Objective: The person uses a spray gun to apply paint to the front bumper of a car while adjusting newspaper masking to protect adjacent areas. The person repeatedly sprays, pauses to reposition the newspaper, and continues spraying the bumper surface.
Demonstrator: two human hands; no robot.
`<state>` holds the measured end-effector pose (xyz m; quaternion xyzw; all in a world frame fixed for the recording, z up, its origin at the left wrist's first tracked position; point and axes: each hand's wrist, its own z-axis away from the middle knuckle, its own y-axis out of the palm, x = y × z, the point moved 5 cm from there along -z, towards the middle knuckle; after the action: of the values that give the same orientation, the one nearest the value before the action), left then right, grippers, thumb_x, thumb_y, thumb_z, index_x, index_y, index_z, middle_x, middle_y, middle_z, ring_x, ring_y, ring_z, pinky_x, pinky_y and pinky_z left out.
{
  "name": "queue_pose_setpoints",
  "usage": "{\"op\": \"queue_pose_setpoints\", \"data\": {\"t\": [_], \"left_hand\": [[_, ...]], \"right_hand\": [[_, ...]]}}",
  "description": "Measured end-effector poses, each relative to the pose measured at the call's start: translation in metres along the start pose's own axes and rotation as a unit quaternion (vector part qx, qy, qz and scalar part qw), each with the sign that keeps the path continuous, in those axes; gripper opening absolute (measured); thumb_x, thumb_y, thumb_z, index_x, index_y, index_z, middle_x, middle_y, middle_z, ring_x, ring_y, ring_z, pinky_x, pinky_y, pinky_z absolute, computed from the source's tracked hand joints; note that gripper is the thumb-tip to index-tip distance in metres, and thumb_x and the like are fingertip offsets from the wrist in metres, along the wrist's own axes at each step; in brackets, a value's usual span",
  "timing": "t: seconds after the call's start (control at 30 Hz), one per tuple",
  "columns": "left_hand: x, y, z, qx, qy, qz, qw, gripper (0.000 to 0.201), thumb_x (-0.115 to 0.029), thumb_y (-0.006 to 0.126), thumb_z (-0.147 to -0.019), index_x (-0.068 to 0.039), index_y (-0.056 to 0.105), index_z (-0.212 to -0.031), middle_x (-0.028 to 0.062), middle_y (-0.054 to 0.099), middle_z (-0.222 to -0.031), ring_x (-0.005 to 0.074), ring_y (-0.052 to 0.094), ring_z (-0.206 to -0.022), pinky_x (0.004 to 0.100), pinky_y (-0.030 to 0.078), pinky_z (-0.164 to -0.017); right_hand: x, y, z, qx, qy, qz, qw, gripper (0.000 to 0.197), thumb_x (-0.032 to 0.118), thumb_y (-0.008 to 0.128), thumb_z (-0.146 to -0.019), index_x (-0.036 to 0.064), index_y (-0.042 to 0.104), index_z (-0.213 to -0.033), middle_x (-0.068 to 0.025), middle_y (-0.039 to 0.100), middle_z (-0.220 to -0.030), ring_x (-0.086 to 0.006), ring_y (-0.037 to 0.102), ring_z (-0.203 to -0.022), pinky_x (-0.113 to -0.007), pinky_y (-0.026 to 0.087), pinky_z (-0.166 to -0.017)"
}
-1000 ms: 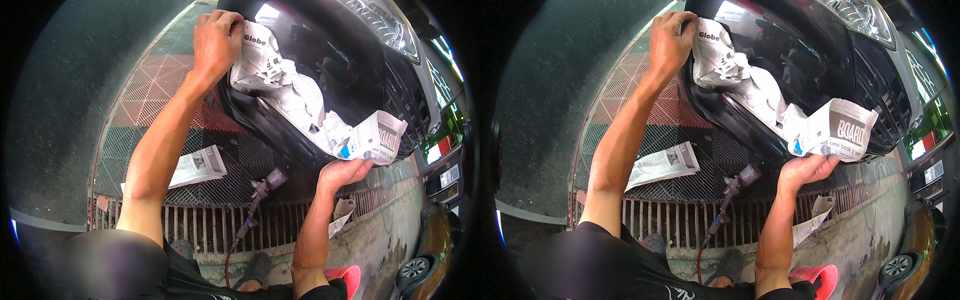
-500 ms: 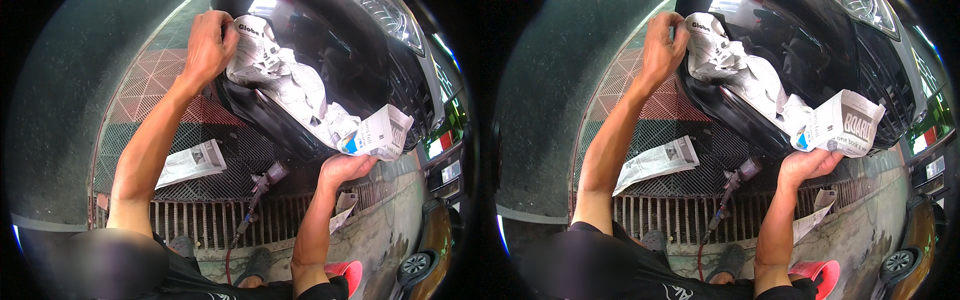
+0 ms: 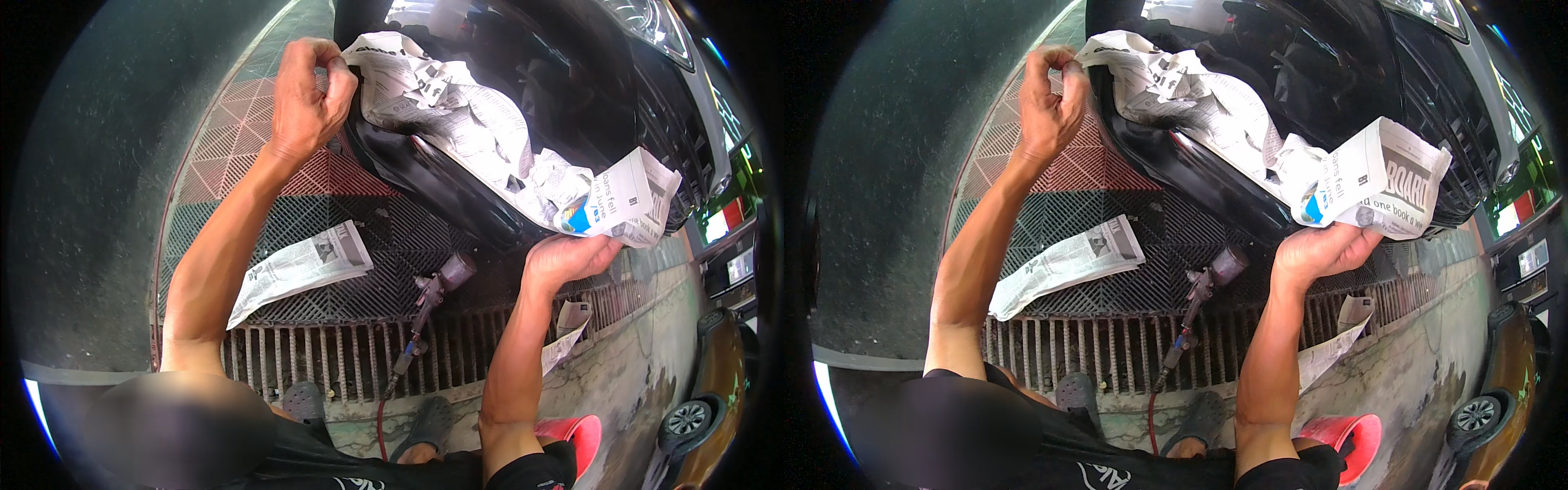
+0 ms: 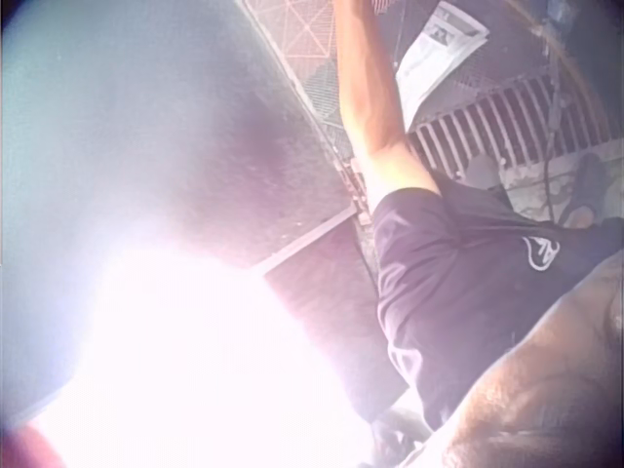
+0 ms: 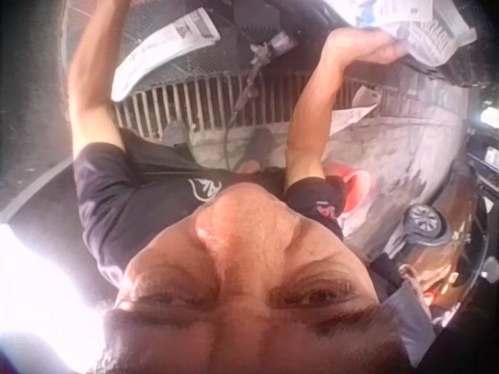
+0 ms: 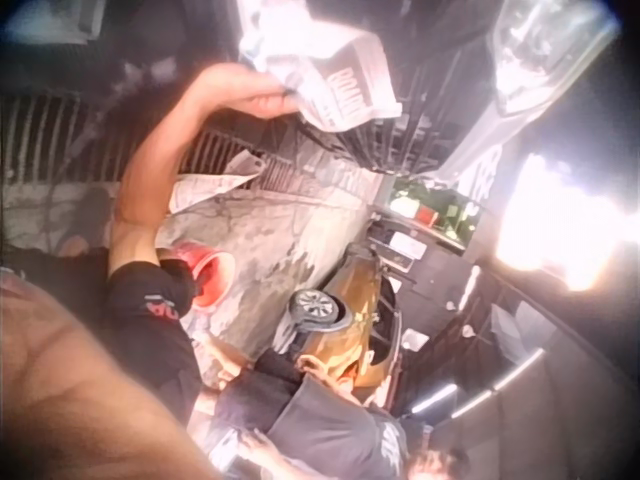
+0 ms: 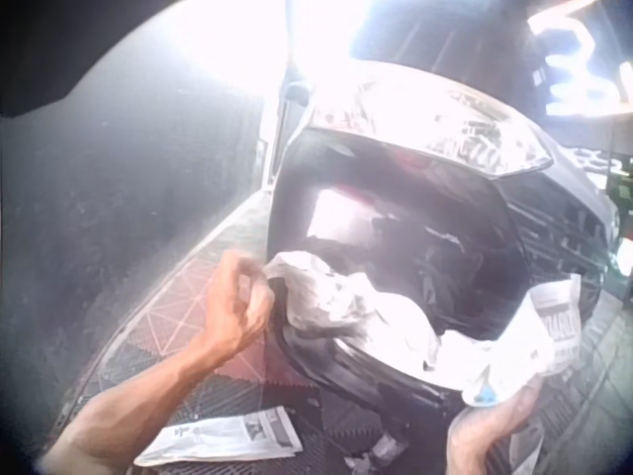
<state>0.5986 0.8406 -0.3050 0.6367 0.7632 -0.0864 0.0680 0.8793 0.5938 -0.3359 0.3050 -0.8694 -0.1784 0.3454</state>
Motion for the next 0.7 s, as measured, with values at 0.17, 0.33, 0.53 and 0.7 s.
{"op": "queue_pose_setpoints", "data": {"t": [0.17, 0.33, 0.53, 0.7], "left_hand": [[-0.008, -0.009, 0.002, 0.022, 0.039, -0.017, 0.999, 0.023, 0.000, 0.068, -0.087, -0.001, 0.058, -0.107, 0.0132, 0.060, -0.098, 0.0278, 0.061, -0.088, 0.0380, 0.053, -0.081], [-0.005, -0.010, 0.001, 0.040, -0.015, -0.063, 0.997, 0.028, -0.005, 0.067, -0.097, -0.003, 0.057, -0.123, 0.0101, 0.065, -0.107, 0.0211, 0.065, -0.103, 0.0376, 0.053, -0.094], [0.000, -0.001, 0.004, 0.050, -0.099, -0.020, 0.994, 0.066, -0.010, 0.071, -0.097, -0.010, 0.042, -0.156, 0.0092, 0.064, -0.109, 0.0193, 0.062, -0.104, 0.0393, 0.054, -0.094], [-0.006, -0.004, 0.007, -0.003, -0.097, -0.019, 0.995, 0.079, -0.014, 0.077, -0.092, -0.010, 0.035, -0.159, 0.0114, 0.055, -0.122, 0.0188, 0.051, -0.108, 0.0378, 0.048, -0.094]], "right_hand": [[0.002, 0.002, 0.001, 0.019, -0.027, -0.001, 0.999, 0.048, 0.024, 0.053, -0.103, -0.0081, 0.056, -0.138, -0.0166, 0.060, -0.140, -0.0254, 0.059, -0.127, -0.042, 0.044, -0.111], [0.003, 0.004, 0.002, 0.007, 0.003, 0.008, 1.000, 0.046, 0.022, 0.052, -0.101, -0.0076, 0.057, -0.136, -0.0164, 0.062, -0.137, -0.0256, 0.061, -0.124, -0.042, 0.046, -0.107], [0.006, 0.002, 0.001, 0.014, 0.002, 0.003, 1.000, 0.044, 0.023, 0.055, -0.102, -0.0071, 0.058, -0.134, -0.0158, 0.064, -0.135, -0.0242, 0.062, -0.121, -0.040, 0.047, -0.105], [0.008, -0.001, -0.001, 0.027, -0.017, 0.021, 0.999, 0.042, 0.021, 0.056, -0.103, -0.0066, 0.057, -0.134, -0.0162, 0.064, -0.137, -0.0234, 0.061, -0.123, -0.039, 0.046, -0.106]]}}
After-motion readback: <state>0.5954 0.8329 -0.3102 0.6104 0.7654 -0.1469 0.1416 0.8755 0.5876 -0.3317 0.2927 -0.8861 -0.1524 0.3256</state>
